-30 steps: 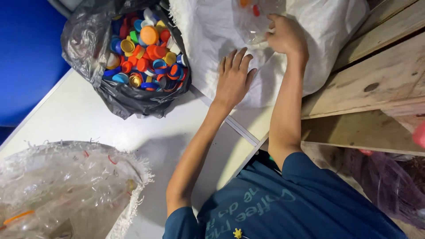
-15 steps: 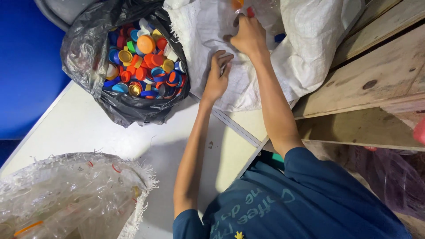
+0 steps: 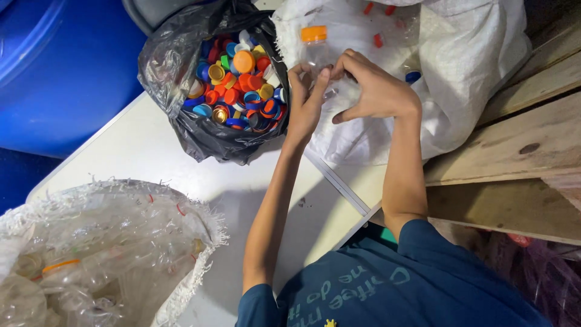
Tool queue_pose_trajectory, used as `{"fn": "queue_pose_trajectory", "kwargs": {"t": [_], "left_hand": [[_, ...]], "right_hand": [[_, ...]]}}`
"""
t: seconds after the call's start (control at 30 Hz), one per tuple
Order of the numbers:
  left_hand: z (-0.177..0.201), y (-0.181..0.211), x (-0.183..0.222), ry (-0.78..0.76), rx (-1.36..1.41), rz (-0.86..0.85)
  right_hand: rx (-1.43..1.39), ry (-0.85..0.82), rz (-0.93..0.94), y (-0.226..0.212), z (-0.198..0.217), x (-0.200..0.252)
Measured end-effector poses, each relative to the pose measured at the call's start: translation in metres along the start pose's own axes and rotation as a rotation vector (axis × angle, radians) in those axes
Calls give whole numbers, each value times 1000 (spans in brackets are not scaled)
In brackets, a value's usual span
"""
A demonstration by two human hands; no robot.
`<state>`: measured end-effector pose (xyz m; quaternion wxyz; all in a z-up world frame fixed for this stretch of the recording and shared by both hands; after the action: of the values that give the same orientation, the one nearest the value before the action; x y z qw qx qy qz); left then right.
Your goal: The person removes plastic bottle caps from empty bottles and places them into a black bag. They then place the empty bottles into a large white sack. This process is repeated for multiple bottles throughout the video.
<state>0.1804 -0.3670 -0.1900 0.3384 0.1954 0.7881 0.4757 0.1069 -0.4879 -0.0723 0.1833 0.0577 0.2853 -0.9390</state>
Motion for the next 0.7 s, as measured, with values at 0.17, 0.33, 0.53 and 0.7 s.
{"fn": "queue_pose_trajectory", "kwargs": {"t": [0.17,0.33,0.53,0.7], "left_hand": [[-1,45,14,-82,-109,-92],[-8,127,40,-43,-430,52],[16,189,76,57,-868,9],[38,221,107,165,-1129,-46]], "right_hand": [[-289,-222,157,24,-19,10],[-742,58,20,20,-21,-5],[-580,156,330,-74,-15,-43],[-196,14,151,-121,-30,-80]]}}
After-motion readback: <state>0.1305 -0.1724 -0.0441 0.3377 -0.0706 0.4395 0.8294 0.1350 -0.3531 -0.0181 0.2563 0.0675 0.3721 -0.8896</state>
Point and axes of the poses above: each hand's wrist, its own x-axis away from the middle knuckle, its own z-axis out of the back of the hand, y = z × x, the point moved 5 cm from there along -x, towards the middle knuckle, and after that the axes turned 13 degrees about -y, right-handed, at the moved point
